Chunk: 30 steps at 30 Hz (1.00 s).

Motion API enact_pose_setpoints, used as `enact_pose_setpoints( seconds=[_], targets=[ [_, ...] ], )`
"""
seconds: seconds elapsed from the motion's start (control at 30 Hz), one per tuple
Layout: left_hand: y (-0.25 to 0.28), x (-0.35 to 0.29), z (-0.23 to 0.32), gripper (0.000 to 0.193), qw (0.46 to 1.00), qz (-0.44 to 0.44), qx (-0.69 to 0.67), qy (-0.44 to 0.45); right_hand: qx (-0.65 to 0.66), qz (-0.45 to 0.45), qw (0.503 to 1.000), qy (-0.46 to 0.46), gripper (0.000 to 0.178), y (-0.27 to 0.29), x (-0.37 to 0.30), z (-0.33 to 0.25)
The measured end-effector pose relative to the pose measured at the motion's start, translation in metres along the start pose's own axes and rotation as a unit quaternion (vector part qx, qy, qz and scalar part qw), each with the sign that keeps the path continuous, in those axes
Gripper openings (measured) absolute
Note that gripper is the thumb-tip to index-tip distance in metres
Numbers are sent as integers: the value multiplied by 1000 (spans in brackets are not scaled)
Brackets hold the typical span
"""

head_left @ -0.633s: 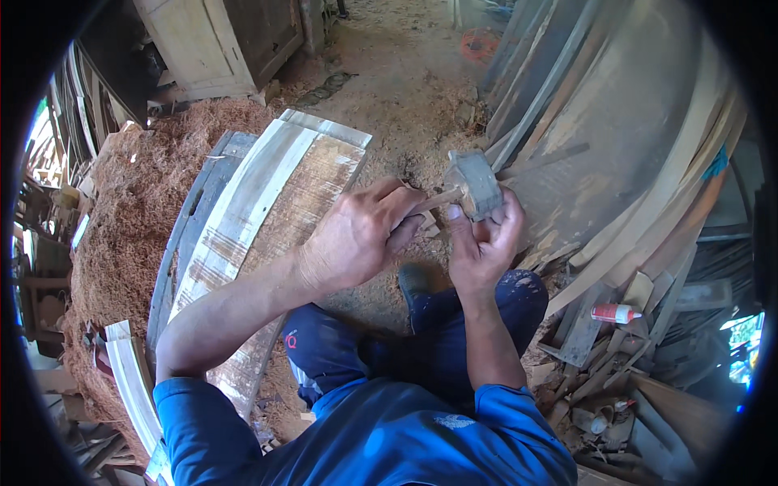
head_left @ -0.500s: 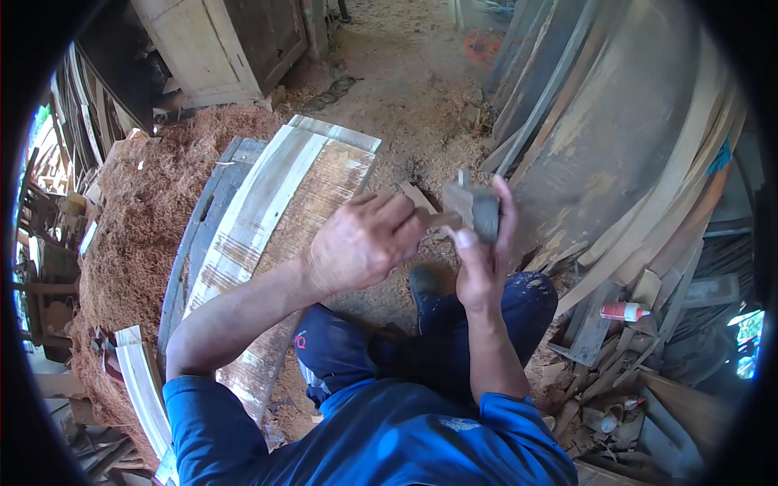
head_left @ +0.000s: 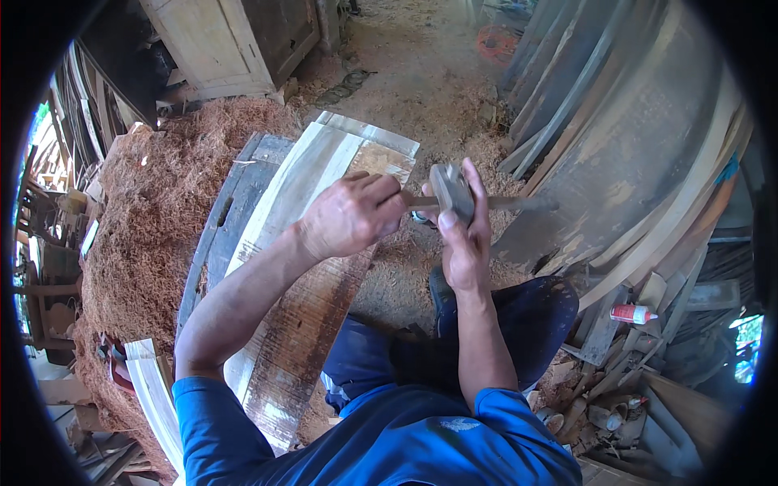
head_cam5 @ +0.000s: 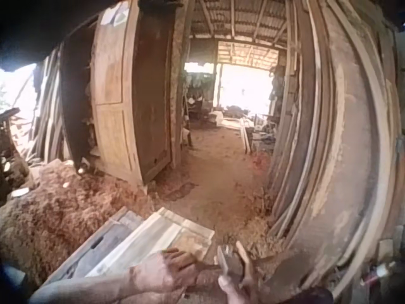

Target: The person uses a try square and a pen to mark lines on wooden planks, then uses a marking gauge to scribe lines, and finally fits pieces of wood together by hand.

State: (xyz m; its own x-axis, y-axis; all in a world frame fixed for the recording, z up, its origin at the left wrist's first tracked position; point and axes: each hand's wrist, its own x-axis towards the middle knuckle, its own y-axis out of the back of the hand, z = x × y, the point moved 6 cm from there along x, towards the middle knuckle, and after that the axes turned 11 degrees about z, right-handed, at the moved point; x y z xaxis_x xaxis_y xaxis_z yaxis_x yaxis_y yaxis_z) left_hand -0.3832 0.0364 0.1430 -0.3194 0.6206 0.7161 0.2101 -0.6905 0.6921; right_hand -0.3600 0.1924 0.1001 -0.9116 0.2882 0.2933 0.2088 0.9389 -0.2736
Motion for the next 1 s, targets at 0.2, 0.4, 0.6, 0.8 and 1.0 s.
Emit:
enact_pose_setpoints(
  seconds=[0.2, 0.4, 0.6, 0.8, 1.0],
  targets=[
    [12, 8, -18, 48, 969, -40, -152, 188, -65, -63, 988, 125, 76, 3, -9, -6],
    [1, 10, -20, 35, 964, -64, -137, 218, -305, -15, 924, 229, 56, 3, -9, -15],
    [-4, 20, -10, 13, 943, -34, -174, 280, -149, 77, 970, 174, 59, 11, -23, -11],
    [1, 21, -5, 14, 920, -9, -267, 287, -113, 51, 976, 178, 54, 16, -24, -25],
    [2, 22, 8, 16, 940, -54, -245, 232, 73, 55, 996, 15, 25, 31, -10, -16]
  ],
)
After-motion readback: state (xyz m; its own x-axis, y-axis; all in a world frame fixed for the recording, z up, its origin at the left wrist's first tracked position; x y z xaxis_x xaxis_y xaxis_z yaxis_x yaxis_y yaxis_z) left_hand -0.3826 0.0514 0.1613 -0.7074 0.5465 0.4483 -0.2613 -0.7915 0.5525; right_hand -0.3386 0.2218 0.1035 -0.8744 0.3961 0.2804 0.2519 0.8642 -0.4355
